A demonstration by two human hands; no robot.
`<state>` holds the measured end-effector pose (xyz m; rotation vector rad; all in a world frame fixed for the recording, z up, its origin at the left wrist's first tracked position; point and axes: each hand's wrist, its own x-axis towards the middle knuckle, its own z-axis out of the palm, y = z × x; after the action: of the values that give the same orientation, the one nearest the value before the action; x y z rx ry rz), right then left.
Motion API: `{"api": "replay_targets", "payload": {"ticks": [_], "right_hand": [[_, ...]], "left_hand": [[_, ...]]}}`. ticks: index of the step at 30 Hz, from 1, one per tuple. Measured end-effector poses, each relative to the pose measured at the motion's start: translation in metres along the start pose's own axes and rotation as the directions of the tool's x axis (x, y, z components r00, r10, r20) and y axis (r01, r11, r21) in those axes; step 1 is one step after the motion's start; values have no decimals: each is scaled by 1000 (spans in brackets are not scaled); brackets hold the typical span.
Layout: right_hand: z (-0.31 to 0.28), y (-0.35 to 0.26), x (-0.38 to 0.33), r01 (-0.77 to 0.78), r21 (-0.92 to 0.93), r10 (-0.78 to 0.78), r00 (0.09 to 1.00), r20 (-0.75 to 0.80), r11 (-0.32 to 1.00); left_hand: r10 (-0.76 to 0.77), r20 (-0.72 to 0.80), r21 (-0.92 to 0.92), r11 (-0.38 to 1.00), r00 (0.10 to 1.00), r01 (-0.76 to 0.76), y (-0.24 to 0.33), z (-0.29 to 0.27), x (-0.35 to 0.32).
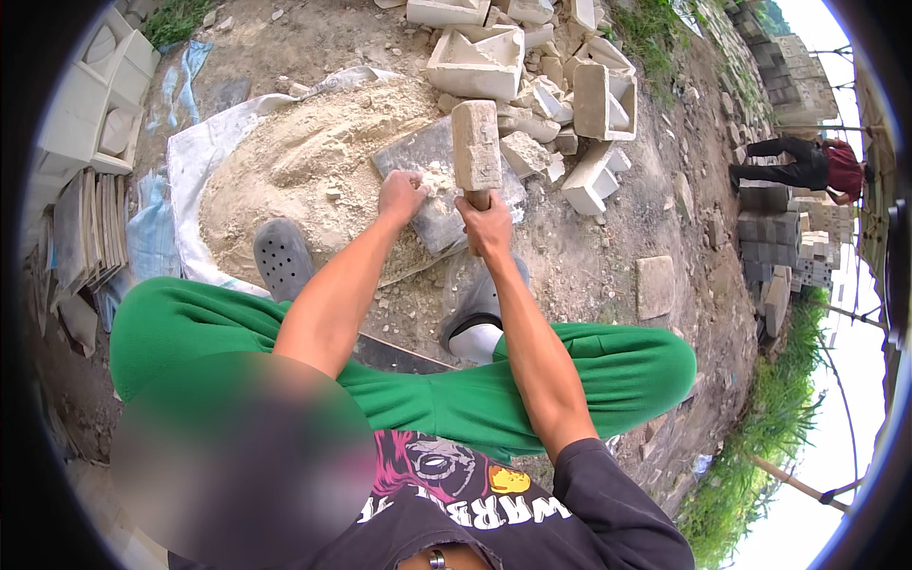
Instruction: The person sits on the ground and repeatedly strikes a small stone with a hammer to crush it into smaller pieces. The person holds the stone with one hand and swings the hammer with the other, working over a pile of sand and debris.
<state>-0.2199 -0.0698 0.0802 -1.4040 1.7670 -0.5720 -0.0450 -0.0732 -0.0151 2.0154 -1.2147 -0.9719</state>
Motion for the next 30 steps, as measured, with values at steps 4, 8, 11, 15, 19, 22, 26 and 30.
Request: {"api": "replay_targets", "payload": {"ticks": [4, 8, 11, 15, 19, 22, 26, 30], "right_hand": [[7, -2, 0, 116, 228, -118, 993, -6, 967], [25, 40, -17, -34, -27, 36, 998, 60, 999], [20, 39, -11, -176, -112, 192, 970, 148, 978], [7, 5, -11, -102, 155, 81, 988, 134, 983], [9, -8, -5, 61, 126, -57, 998, -31, 990], [27, 34, -13, -19, 9, 18, 998, 65, 1000], [14, 20, -10, -317, 90, 290, 929, 229, 944], [-2, -15, -8, -132, 133, 115, 985, 125, 982]], "left_hand": [[-14, 27, -77, 997, 1000, 16, 0, -3, -2], [-99, -4, -17, 995, 995, 99, 19, -4, -5], [-186, -16, -64, 981, 982, 185, 14, -5, 0], [-210, 41, -63, 975, 977, 212, 6, -9, 6], [-237, 68, -48, 970, 969, 240, 12, -11, 4], [-244, 88, -25, 969, 966, 247, 22, -14, 4], [-232, 86, 19, 973, 969, 231, 13, -14, 9], [-207, 101, -22, 977, 973, 211, 11, -17, 7]]}}
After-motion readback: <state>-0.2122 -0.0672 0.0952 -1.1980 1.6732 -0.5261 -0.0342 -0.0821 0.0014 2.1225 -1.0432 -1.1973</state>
